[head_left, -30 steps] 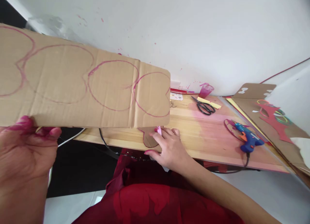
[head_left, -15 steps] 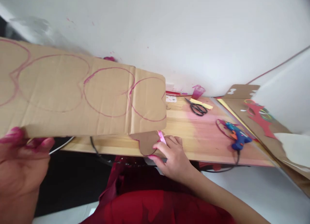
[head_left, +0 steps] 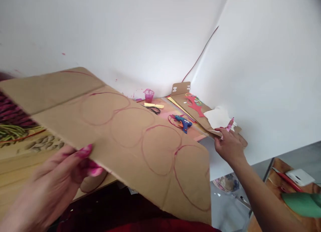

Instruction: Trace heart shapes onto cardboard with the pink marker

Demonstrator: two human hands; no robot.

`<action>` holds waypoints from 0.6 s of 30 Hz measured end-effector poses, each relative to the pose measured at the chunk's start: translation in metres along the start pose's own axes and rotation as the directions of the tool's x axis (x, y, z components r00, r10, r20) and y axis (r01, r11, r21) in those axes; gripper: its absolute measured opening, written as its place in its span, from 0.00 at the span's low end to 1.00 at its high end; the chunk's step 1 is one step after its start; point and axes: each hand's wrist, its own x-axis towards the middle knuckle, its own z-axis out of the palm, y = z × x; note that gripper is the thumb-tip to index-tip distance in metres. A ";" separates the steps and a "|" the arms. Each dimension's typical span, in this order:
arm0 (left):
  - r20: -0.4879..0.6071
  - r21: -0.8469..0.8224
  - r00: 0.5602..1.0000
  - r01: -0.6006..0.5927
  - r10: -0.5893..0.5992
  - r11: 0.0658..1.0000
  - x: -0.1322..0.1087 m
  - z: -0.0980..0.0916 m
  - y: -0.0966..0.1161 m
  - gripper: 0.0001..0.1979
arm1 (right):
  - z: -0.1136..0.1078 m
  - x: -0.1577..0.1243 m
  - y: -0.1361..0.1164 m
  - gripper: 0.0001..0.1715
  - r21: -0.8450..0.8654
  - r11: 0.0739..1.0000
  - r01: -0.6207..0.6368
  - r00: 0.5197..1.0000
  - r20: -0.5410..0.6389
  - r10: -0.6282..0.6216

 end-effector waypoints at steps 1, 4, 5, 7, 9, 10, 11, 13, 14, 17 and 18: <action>0.102 0.001 0.995 0.007 -0.007 1.000 0.002 0.021 0.003 0.13 | 0.000 -0.001 0.014 0.20 -0.037 0.999 -0.028 0.999 0.025 0.029; 0.279 0.025 0.959 0.036 -0.041 0.999 0.014 0.080 0.006 0.16 | 0.002 -0.002 0.040 0.21 -0.076 0.997 -0.027 0.997 0.074 0.033; 0.339 0.055 0.938 0.057 -0.073 0.997 0.019 0.096 0.005 0.16 | 0.004 -0.001 0.044 0.20 -0.071 0.997 -0.006 0.997 0.079 0.012; 0.402 0.096 0.907 0.098 -0.129 0.990 0.027 0.122 0.001 0.14 | 0.008 0.003 0.050 0.19 -0.050 0.998 0.049 0.996 0.083 -0.045; 0.439 0.133 0.879 0.139 -0.184 0.981 0.033 0.143 -0.003 0.09 | 0.012 0.009 0.054 0.19 -0.033 0.995 0.094 0.991 0.096 -0.090; 0.453 0.148 0.867 0.157 -0.208 0.977 0.035 0.153 -0.005 0.07 | 0.013 0.013 0.056 0.19 -0.029 0.994 0.109 0.989 0.105 -0.105; 0.465 0.159 0.856 0.172 -0.228 0.972 0.036 0.161 -0.007 0.05 | 0.014 0.016 0.059 0.20 -0.024 0.993 0.116 0.987 0.112 -0.113; 0.480 0.170 0.839 0.198 -0.256 0.965 0.036 0.177 -0.011 0.03 | 0.013 0.024 0.064 0.21 -0.002 0.995 0.104 0.989 0.106 -0.103; 0.484 0.172 0.834 0.207 -0.266 0.963 0.036 0.185 -0.012 0.03 | 0.011 0.028 0.067 0.21 0.021 0.996 0.089 0.992 0.092 -0.090; 0.494 0.169 0.820 0.236 -0.289 0.957 0.038 0.209 -0.016 0.05 | 0.003 0.041 0.076 0.22 0.106 0.994 0.040 0.997 0.056 -0.046; 0.498 0.164 0.815 0.246 -0.295 0.955 0.039 0.217 -0.017 0.05 | 0.000 0.045 0.078 0.22 0.123 0.992 0.036 0.998 0.053 -0.043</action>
